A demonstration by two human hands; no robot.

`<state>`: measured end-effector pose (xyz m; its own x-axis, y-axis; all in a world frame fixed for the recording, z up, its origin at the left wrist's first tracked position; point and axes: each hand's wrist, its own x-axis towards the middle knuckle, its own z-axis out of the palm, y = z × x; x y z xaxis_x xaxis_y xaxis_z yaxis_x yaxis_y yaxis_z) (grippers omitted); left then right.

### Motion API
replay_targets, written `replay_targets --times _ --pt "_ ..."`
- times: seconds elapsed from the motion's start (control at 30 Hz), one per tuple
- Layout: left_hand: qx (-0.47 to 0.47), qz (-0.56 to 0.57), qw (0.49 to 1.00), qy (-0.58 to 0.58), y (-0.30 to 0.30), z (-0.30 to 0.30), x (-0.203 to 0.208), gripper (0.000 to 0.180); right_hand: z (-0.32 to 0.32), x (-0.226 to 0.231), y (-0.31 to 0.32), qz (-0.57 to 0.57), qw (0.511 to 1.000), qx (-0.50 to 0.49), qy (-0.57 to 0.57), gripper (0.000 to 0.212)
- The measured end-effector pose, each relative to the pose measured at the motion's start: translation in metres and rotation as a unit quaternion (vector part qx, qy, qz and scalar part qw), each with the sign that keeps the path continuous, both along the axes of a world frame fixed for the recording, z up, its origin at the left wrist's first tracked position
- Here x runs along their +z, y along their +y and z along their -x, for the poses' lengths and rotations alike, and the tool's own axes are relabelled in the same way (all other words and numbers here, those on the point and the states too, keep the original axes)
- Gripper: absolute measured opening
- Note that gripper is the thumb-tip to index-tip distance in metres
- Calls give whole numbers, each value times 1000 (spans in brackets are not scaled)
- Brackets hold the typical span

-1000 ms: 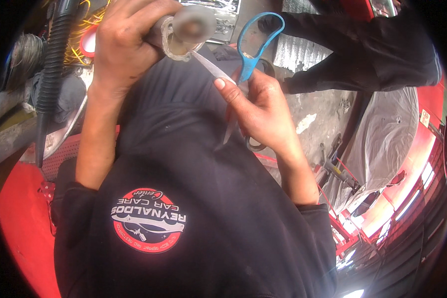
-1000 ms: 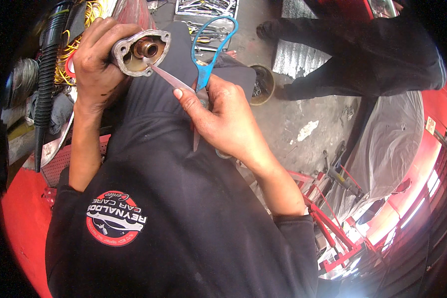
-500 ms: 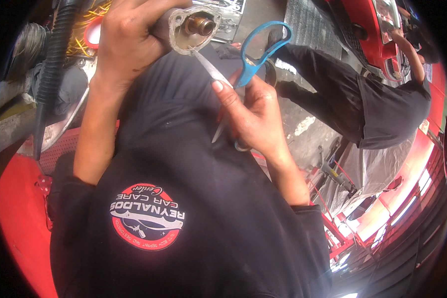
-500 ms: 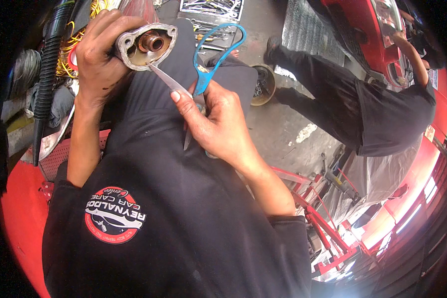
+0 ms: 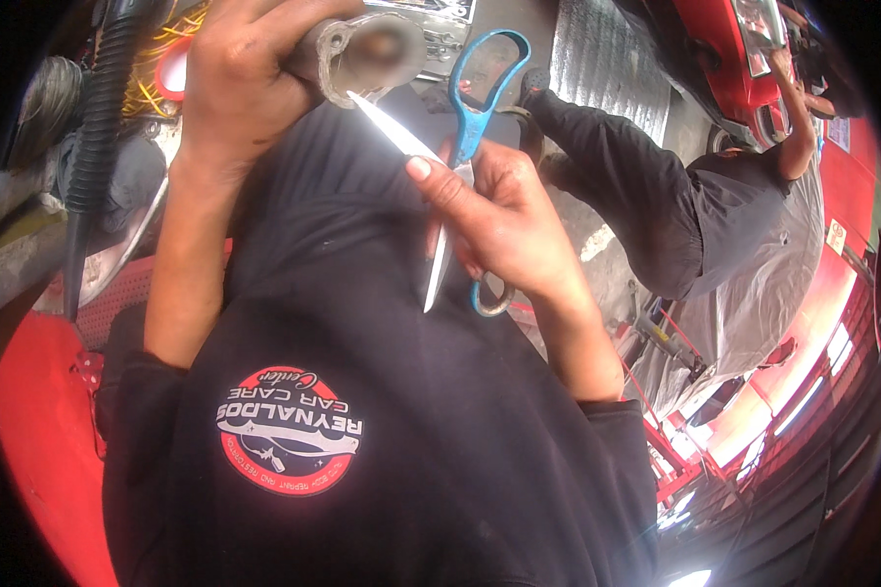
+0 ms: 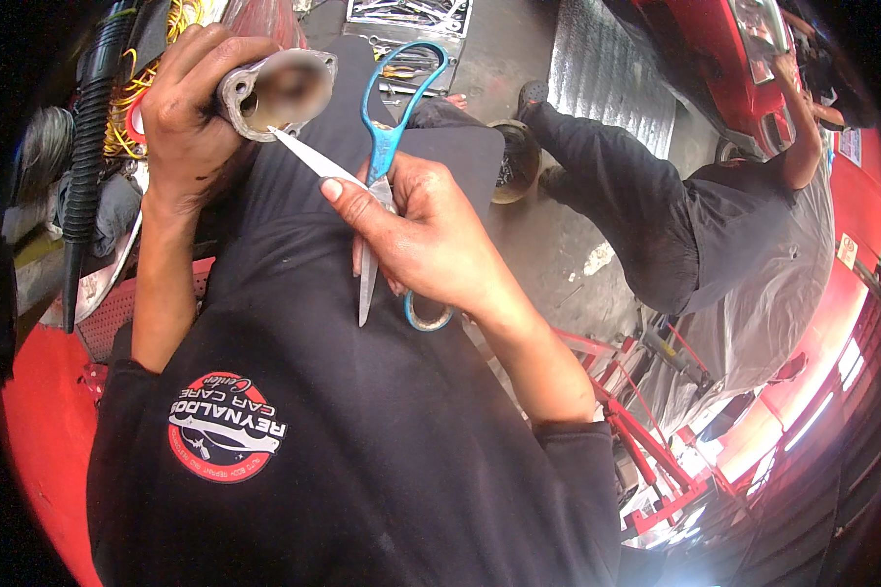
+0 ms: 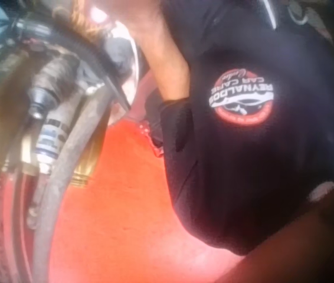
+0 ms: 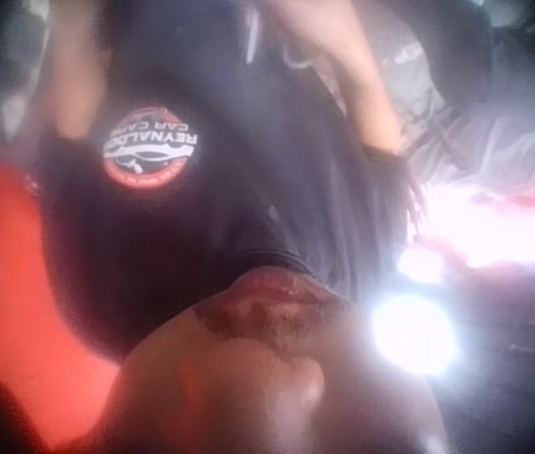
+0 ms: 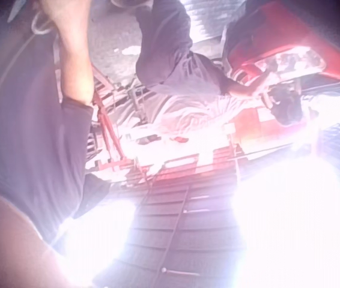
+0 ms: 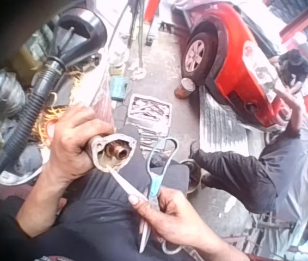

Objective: The person uses a pair of scissors to scrape and clean the interior of a small metal carburetor component. They hold the part in one hand and use the scissors to remove residue from the inside surfaces, occasionally rotating the part to access different areas.

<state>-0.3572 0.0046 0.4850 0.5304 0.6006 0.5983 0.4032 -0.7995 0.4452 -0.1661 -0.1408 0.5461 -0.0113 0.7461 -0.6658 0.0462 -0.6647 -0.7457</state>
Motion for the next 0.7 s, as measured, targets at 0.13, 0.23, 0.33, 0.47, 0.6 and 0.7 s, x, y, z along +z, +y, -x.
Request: replay_targets --times 0.13,0.23,0.33,0.47,0.6,0.7 --pt "-5 -14 999 30 2 0 0 39 -4 -2 -2 -3 999 3 -52 29" --pt "-17 -26 999 28 2 0 -2 40 0 -1 -1 3 999 -3 -32 30" --pt "-11 -7 1000 -6 1 -1 -2 39 0 3 0 9 1000 1 3 31" --pt "-25 -25 999 20 4 1 0 40 -2 -2 -1 3 1000 16 -23 31" --pt "-20 -35 999 25 3 0 -1 39 0 2 2 22 1000 16 -10 33" --pt "-28 -18 999 12 3 -1 1 37 0 7 4 16 999 12 29 34"
